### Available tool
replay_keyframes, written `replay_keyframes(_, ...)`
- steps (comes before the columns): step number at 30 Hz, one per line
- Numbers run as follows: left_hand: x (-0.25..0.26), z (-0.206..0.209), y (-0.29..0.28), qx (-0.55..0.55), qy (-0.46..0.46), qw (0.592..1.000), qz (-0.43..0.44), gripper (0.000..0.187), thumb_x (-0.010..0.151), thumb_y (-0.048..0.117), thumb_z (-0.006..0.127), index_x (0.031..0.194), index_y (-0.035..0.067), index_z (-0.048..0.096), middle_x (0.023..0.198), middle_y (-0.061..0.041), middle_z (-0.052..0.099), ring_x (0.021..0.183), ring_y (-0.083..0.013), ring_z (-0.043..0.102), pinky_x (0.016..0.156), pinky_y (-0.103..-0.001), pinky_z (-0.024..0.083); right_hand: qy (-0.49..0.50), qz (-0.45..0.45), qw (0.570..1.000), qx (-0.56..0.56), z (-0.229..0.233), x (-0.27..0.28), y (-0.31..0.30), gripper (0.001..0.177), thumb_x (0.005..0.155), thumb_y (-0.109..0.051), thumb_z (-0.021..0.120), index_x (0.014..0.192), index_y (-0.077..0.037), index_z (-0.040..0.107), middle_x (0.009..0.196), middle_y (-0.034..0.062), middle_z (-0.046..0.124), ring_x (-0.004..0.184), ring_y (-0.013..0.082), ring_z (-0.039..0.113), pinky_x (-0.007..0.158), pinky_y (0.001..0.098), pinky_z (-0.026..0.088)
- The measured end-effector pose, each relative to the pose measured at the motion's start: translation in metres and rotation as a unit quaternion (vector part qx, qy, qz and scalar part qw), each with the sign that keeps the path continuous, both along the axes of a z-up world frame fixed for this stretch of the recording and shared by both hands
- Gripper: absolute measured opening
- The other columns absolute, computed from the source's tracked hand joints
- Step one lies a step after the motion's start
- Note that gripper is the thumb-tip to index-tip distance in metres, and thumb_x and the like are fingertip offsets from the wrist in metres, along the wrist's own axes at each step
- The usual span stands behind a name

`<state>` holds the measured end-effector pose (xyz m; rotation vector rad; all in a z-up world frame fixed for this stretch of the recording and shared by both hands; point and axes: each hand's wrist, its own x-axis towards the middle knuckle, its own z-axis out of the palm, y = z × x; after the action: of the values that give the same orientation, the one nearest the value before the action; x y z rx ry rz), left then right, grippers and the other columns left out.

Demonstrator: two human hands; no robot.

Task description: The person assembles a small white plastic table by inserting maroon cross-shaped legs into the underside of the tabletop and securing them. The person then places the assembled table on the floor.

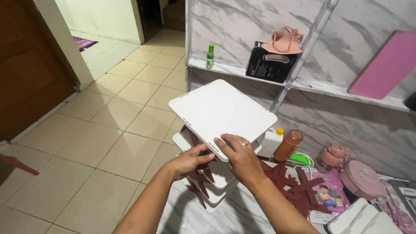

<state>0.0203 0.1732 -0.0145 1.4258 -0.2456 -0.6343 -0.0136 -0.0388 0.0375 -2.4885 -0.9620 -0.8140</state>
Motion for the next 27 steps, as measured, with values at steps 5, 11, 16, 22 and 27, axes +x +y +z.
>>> replay_keyframes(5, 0.0009, 0.0002, 0.0009, 0.005, -0.004, 1.0, -0.001, 0.039, 0.099, 0.028, 0.063, 0.135, 0.013, 0.061, 0.115, -0.002, 0.071, 0.099, -0.0112, 0.063, 0.088, -0.03, 0.053, 0.006, -0.008, 1.0, 0.0, -0.0023, 0.0006, 0.0004, 0.068, 0.068, 0.014, 0.062, 0.131, -0.012, 0.066, 0.126, 0.0114, 0.064, 0.118, 0.0341, 0.06, 0.101, 0.046, 0.047)
replay_keyframes(11, 0.0055, -0.0007, 0.0004, 0.0, 0.001, 1.0, -0.011, 0.04, 0.098, 0.028, 0.064, 0.134, 0.013, 0.061, 0.118, -0.002, 0.071, 0.108, -0.0119, 0.064, 0.095, -0.031, 0.053, 0.015, -0.017, 1.0, -0.006, -0.0008, 0.0033, -0.0011, 0.071, 0.065, 0.014, 0.064, 0.131, -0.013, 0.066, 0.127, 0.0114, 0.063, 0.119, 0.0346, 0.06, 0.1, 0.0461, 0.048)
replay_keyframes(16, 0.0074, -0.007, -0.0004, -0.004, -0.017, 1.0, -0.014, 0.04, 0.099, 0.028, 0.065, 0.134, 0.01, 0.062, 0.119, -0.003, 0.071, 0.109, -0.0138, 0.064, 0.095, -0.032, 0.054, 0.019, -0.016, 1.0, -0.012, -0.0006, 0.0037, -0.0019, 0.073, 0.064, 0.013, 0.064, 0.132, -0.013, 0.065, 0.126, 0.0109, 0.063, 0.119, 0.0343, 0.06, 0.1, 0.046, 0.048)
replay_keyframes(22, 0.0072, -0.0076, -0.0029, 0.006, 0.014, 1.0, 0.022, 0.045, 0.096, 0.028, 0.065, 0.139, 0.017, 0.06, 0.119, 0.001, 0.071, 0.104, -0.0118, 0.063, 0.092, -0.032, 0.056, 0.024, -0.004, 1.0, -0.004, 0.0007, 0.0005, 0.0035, 0.074, 0.06, 0.013, 0.064, 0.131, -0.01, 0.065, 0.125, 0.0121, 0.063, 0.119, 0.0351, 0.06, 0.1, 0.0467, 0.047)
replay_keyframes(27, 0.0039, -0.0043, -0.0037, 0.003, 0.044, 0.999, 0.028, 0.044, 0.096, 0.03, 0.065, 0.137, 0.016, 0.06, 0.115, 0.0, 0.069, 0.099, -0.0129, 0.062, 0.087, -0.037, 0.058, 0.01, -0.02, 1.0, -0.007, 0.0029, -0.0025, 0.0052, 0.072, 0.062, 0.014, 0.062, 0.13, -0.009, 0.065, 0.125, 0.0124, 0.063, 0.12, 0.0351, 0.06, 0.1, 0.0462, 0.047)
